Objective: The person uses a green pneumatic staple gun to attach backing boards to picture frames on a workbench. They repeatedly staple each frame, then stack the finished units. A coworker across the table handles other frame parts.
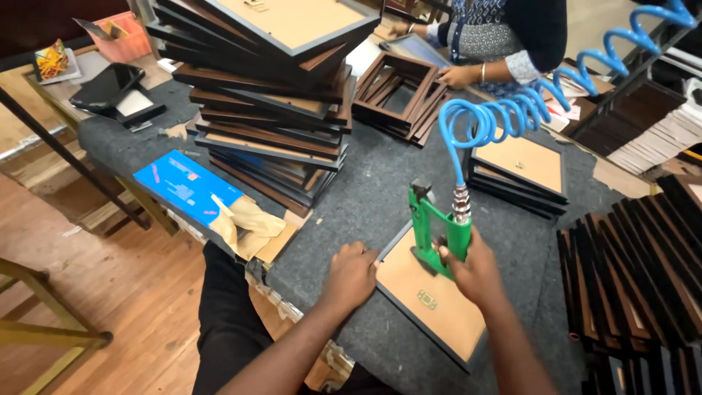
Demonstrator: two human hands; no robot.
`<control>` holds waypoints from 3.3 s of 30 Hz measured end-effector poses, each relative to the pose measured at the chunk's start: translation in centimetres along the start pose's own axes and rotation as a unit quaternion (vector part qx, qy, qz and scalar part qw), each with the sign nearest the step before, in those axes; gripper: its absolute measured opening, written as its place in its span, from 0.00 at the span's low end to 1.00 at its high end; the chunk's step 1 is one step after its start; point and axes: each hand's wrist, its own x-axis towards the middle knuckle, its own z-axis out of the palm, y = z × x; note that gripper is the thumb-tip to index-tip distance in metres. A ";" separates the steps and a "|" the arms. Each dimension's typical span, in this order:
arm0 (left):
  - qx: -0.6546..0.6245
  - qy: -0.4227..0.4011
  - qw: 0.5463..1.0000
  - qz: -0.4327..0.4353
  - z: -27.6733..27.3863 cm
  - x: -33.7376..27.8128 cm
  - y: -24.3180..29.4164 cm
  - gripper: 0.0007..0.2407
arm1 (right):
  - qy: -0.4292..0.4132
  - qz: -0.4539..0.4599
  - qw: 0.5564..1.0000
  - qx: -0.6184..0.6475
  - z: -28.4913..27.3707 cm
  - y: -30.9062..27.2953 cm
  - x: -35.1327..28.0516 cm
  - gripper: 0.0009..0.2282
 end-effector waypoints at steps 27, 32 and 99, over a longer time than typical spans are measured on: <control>0.004 -0.031 0.999 0.033 2.8 0.8 -1.0 0.10 | 0.078 -0.024 0.994 0.072 4.0 -1.4 -6.0 0.14; 0.000 -0.013 1.000 0.024 1.9 0.4 0.3 0.09 | 0.059 -0.069 0.995 -0.034 1.0 0.2 -3.2 0.16; -0.516 -0.007 0.855 -0.059 -11.6 -11.3 -11.5 0.21 | -0.082 0.069 0.940 -0.324 -8.7 -6.2 -1.1 0.17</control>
